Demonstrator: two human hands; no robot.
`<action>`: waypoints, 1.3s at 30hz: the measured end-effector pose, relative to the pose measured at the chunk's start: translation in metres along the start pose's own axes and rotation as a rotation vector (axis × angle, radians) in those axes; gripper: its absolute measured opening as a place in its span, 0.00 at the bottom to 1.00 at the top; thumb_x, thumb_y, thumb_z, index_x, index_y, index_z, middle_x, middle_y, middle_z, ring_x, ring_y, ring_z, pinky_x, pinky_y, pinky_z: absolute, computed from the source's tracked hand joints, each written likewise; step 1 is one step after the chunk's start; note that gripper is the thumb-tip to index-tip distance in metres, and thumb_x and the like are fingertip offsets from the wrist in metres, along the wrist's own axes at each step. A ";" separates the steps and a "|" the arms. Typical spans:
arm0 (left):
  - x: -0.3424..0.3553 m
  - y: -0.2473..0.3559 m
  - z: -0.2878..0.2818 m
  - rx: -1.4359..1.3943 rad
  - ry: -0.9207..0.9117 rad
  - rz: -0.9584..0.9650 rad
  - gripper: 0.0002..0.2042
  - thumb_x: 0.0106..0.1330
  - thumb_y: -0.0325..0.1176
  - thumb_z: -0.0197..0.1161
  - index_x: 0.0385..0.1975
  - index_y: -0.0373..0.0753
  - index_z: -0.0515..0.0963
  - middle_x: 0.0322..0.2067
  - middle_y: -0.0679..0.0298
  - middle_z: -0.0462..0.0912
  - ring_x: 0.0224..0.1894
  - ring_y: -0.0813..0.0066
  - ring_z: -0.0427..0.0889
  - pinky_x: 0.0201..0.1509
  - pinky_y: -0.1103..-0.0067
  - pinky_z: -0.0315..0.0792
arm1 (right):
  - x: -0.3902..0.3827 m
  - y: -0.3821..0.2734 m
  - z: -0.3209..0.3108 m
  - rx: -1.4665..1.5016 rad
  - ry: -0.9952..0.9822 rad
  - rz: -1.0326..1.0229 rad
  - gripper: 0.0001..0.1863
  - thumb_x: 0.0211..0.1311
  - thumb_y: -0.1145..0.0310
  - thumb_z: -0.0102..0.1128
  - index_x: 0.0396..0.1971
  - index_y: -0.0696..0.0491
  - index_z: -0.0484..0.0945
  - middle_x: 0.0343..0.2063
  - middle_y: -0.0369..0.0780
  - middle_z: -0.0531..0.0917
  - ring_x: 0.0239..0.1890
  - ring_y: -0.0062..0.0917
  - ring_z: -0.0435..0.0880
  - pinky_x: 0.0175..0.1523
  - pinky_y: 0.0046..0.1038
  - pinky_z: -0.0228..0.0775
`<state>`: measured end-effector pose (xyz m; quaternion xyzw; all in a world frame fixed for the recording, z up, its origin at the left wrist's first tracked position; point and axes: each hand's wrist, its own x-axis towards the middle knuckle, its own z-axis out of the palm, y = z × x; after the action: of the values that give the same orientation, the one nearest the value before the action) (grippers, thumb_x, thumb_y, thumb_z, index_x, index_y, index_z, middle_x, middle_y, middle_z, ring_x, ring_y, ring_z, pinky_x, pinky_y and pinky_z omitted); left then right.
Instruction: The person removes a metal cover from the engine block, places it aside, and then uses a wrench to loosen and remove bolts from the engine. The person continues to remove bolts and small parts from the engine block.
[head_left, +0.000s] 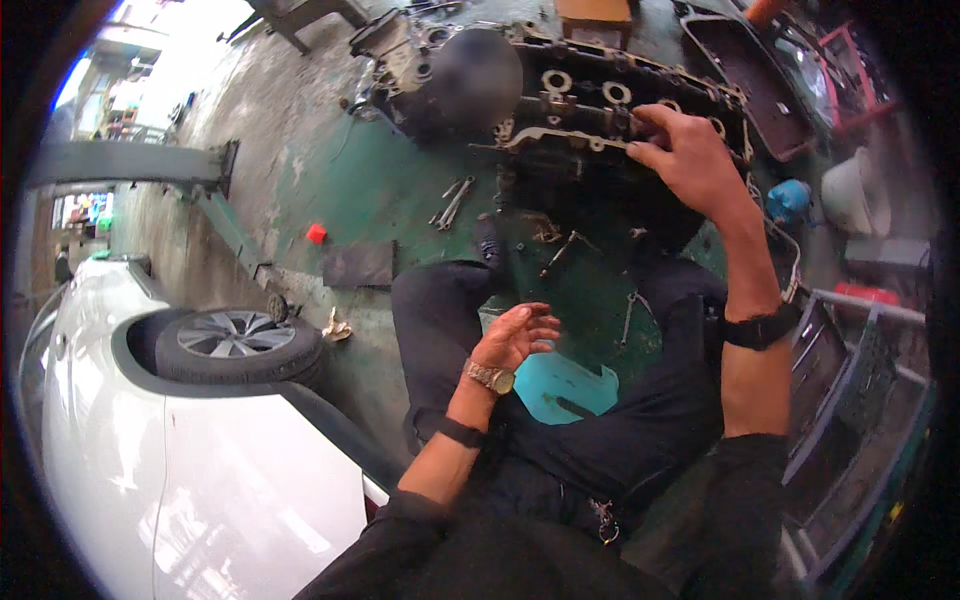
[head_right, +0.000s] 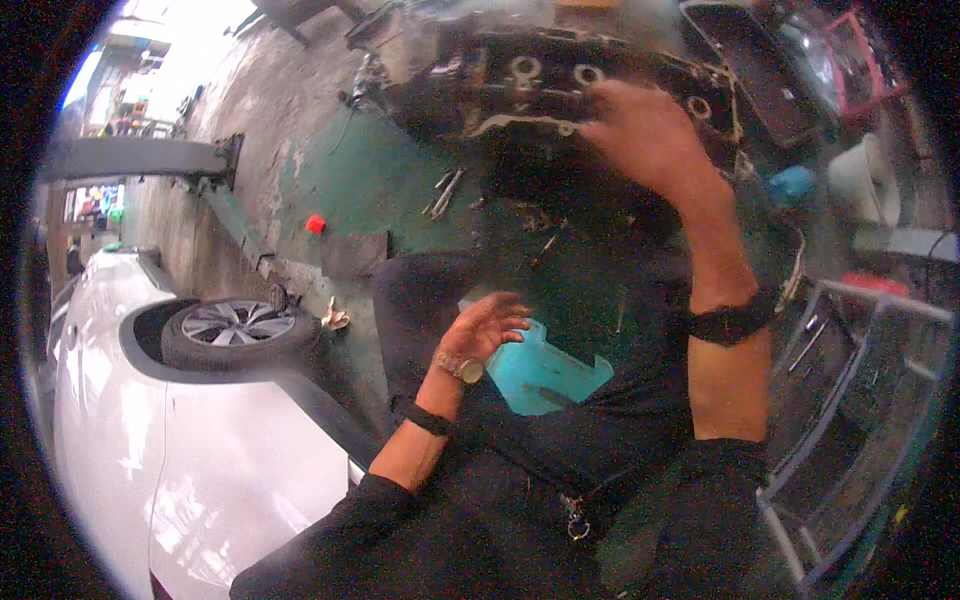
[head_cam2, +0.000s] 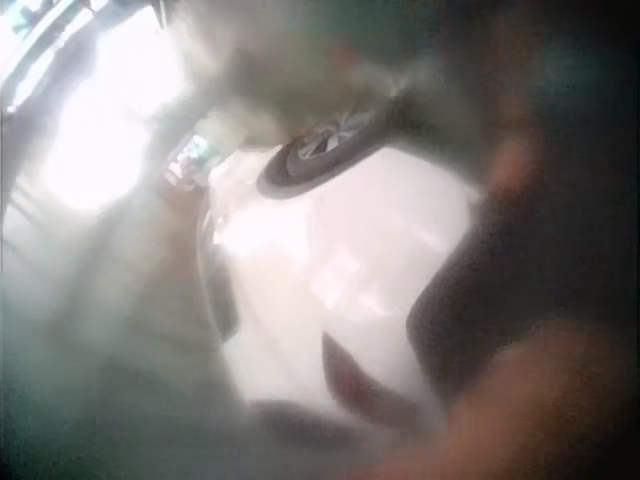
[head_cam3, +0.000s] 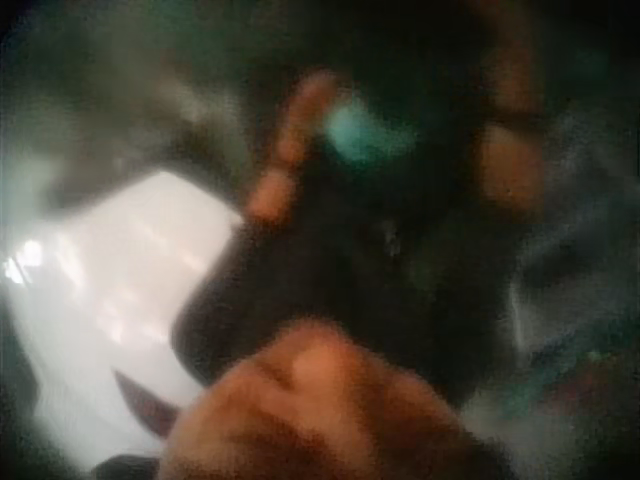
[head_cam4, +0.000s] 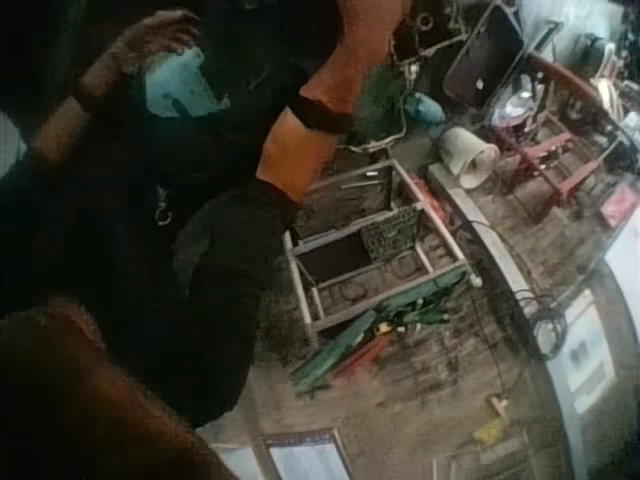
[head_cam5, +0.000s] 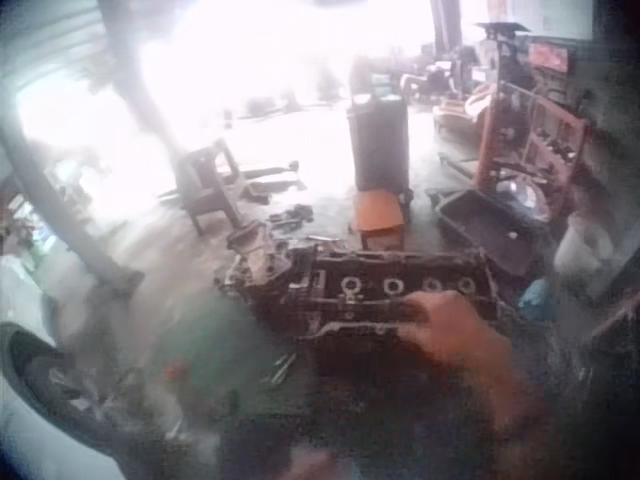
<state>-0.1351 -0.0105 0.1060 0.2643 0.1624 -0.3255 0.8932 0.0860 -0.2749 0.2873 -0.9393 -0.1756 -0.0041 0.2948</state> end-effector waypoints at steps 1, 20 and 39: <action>0.000 0.000 -0.003 0.001 0.025 -0.022 0.20 0.69 0.40 0.53 0.54 0.34 0.69 0.49 0.49 0.76 0.47 0.54 0.78 0.47 0.67 0.75 | -0.001 -0.003 0.001 0.014 0.013 0.003 0.22 0.52 0.70 0.64 0.47 0.61 0.75 0.35 0.47 0.83 0.36 0.30 0.83 0.43 0.28 0.73; -0.013 0.002 -0.015 0.168 0.140 0.054 0.17 0.66 0.43 0.59 0.46 0.37 0.72 0.38 0.56 0.81 0.36 0.66 0.83 0.37 0.71 0.79 | -0.098 -0.061 0.078 0.588 -0.072 0.210 0.20 0.59 0.72 0.61 0.51 0.62 0.73 0.44 0.45 0.81 0.42 0.28 0.81 0.48 0.29 0.74; 0.012 -0.004 0.018 0.340 0.044 0.129 0.27 0.61 0.52 0.62 0.48 0.33 0.71 0.38 0.53 0.80 0.37 0.64 0.83 0.36 0.71 0.79 | -0.197 -0.120 0.116 0.851 -0.005 0.397 0.17 0.62 0.75 0.59 0.51 0.61 0.73 0.44 0.40 0.81 0.46 0.24 0.79 0.52 0.25 0.70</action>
<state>-0.1264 -0.0295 0.1139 0.4283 0.1071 -0.2846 0.8509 -0.1501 -0.1835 0.2358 -0.7504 0.0205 0.1270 0.6483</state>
